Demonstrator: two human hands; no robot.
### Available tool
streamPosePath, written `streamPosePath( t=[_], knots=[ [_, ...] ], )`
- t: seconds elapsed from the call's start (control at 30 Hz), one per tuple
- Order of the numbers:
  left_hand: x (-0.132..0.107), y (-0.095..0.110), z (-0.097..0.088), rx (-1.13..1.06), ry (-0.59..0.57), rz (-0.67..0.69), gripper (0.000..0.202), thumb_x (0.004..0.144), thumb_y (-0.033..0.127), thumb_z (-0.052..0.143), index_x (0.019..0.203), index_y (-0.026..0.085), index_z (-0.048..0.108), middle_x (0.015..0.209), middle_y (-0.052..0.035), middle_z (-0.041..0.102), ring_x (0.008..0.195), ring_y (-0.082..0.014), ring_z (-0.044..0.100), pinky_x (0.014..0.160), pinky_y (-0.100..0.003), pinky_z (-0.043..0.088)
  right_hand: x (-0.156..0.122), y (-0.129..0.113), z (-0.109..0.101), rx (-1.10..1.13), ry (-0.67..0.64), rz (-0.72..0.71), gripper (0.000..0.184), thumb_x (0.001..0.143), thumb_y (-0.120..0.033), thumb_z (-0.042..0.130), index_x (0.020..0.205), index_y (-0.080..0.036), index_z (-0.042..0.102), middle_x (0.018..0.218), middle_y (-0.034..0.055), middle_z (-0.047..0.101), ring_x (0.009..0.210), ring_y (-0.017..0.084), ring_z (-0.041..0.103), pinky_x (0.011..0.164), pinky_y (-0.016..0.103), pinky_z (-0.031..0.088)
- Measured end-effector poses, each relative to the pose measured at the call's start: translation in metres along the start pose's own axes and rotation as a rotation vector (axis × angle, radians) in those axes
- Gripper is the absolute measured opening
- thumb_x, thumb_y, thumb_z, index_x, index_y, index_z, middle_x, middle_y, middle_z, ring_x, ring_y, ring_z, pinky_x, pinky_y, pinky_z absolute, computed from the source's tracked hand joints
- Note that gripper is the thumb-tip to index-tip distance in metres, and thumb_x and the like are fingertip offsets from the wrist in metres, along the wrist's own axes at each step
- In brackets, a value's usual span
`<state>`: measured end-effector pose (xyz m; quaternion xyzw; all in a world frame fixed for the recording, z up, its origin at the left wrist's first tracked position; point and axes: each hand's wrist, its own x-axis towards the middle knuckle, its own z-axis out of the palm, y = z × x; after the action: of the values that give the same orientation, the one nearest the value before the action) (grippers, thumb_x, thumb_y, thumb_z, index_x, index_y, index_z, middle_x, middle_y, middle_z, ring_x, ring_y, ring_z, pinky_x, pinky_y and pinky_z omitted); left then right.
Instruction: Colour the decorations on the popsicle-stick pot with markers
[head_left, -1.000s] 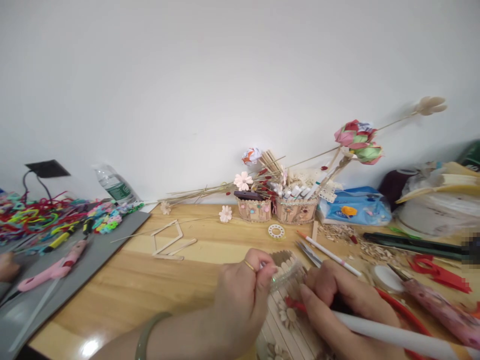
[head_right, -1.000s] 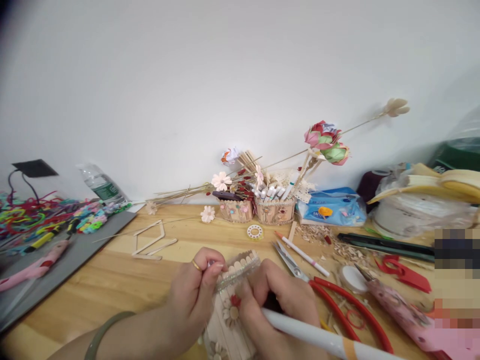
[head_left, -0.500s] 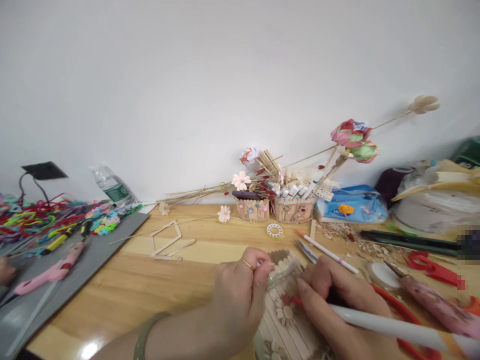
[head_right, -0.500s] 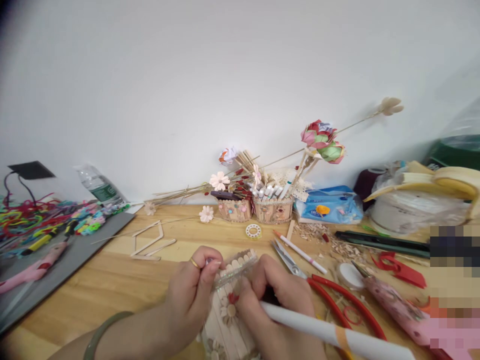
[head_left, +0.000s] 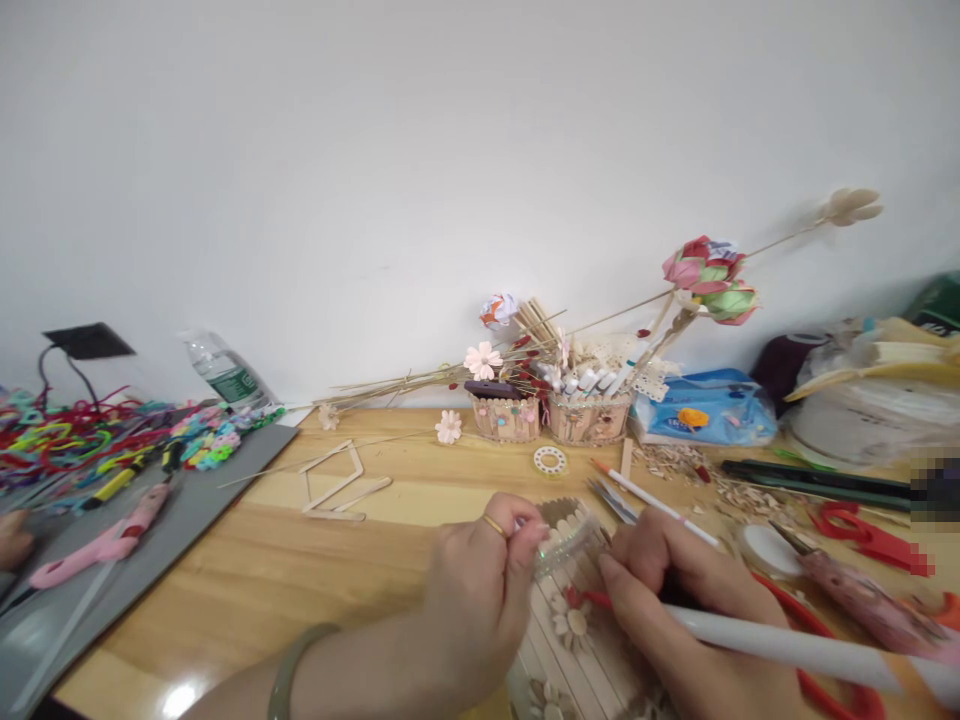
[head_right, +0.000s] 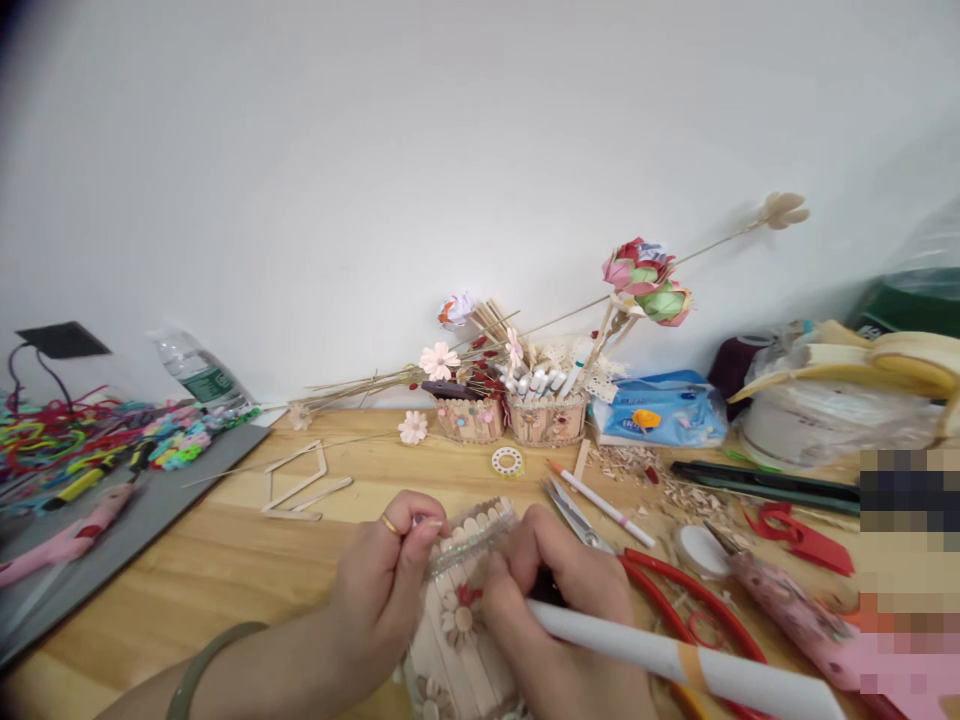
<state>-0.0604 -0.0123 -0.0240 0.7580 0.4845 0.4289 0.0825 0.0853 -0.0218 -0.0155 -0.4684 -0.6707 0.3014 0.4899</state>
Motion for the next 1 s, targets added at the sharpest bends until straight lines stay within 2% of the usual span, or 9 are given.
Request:
streamPosePath(
  t=[0.1, 0.23, 0.4, 0.6, 0.8, 0.9, 1.0],
  knots=[
    [-0.0009, -0.0011, 0.0005, -0.007, -0.008, -0.005, 0.021, 0.089, 0.02, 0.031, 0.078, 0.019, 0.049, 0.052, 0.0038, 0.047, 0.042, -0.0097, 0.043, 0.045, -0.02, 0.034, 0.0, -0.0024, -0.0005, -0.002, -0.006, -0.022, 0.028, 0.077, -0.022, 0.045, 0.053, -0.022, 0.031, 0.045, -0.0049, 0.04, 0.04, 0.009, 0.039, 0.037, 0.019, 0.034],
    [-0.0009, -0.0023, 0.0013, -0.02, -0.009, -0.003, 0.021, 0.089, 0.019, 0.031, 0.077, 0.019, 0.048, 0.051, 0.0045, 0.045, 0.042, -0.0095, 0.043, 0.044, -0.02, 0.033, 0.0006, -0.0039, -0.0012, 0.0, 0.001, 0.012, 0.026, 0.077, -0.022, 0.046, 0.054, -0.022, 0.034, 0.047, -0.0045, 0.044, 0.042, 0.01, 0.042, 0.039, 0.019, 0.036],
    [-0.0011, -0.0023, 0.0009, -0.018, -0.012, -0.006, 0.019, 0.089, 0.019, 0.032, 0.078, 0.019, 0.047, 0.052, 0.0045, 0.048, 0.042, -0.0095, 0.043, 0.045, -0.02, 0.033, 0.0002, -0.0005, 0.0001, 0.034, -0.009, 0.004, 0.027, 0.077, -0.021, 0.046, 0.053, -0.022, 0.032, 0.045, -0.0053, 0.04, 0.04, 0.009, 0.037, 0.036, 0.019, 0.032],
    [-0.0018, -0.0016, 0.0002, 0.001, -0.015, -0.007, 0.019, 0.088, 0.019, 0.032, 0.078, 0.019, 0.048, 0.052, 0.004, 0.047, 0.043, -0.0099, 0.044, 0.045, -0.019, 0.034, 0.0016, 0.002, 0.0024, 0.051, 0.014, 0.0, 0.029, 0.078, -0.024, 0.046, 0.053, -0.022, 0.031, 0.047, -0.0043, 0.038, 0.042, 0.01, 0.038, 0.038, 0.02, 0.033],
    [-0.0011, -0.0023, 0.0011, -0.009, -0.018, -0.017, 0.02, 0.088, 0.02, 0.032, 0.077, 0.019, 0.048, 0.048, 0.0052, 0.043, 0.039, -0.0091, 0.041, 0.042, -0.019, 0.031, 0.0014, -0.0007, -0.0033, 0.183, 0.056, 0.11, 0.032, 0.078, -0.034, 0.05, 0.053, -0.022, 0.034, 0.046, -0.0051, 0.038, 0.041, 0.009, 0.035, 0.036, 0.019, 0.03],
    [-0.001, -0.0018, 0.0008, 0.001, -0.018, -0.017, 0.02, 0.088, 0.019, 0.032, 0.076, 0.019, 0.048, 0.047, 0.0055, 0.043, 0.038, -0.0091, 0.041, 0.042, -0.019, 0.031, -0.0002, -0.0008, -0.0042, 0.186, 0.058, 0.193, 0.027, 0.074, -0.034, 0.056, 0.057, -0.022, 0.037, 0.047, -0.0062, 0.04, 0.041, 0.009, 0.037, 0.036, 0.018, 0.032],
    [-0.0007, -0.001, 0.0002, -0.003, -0.013, -0.004, 0.019, 0.088, 0.018, 0.032, 0.077, 0.019, 0.047, 0.049, 0.005, 0.046, 0.039, -0.009, 0.043, 0.042, -0.019, 0.032, -0.003, 0.0018, -0.0039, 0.127, -0.002, 0.13, 0.025, 0.073, -0.03, 0.057, 0.057, -0.022, 0.038, 0.048, -0.006, 0.042, 0.043, 0.01, 0.039, 0.038, 0.018, 0.033]
  ],
)
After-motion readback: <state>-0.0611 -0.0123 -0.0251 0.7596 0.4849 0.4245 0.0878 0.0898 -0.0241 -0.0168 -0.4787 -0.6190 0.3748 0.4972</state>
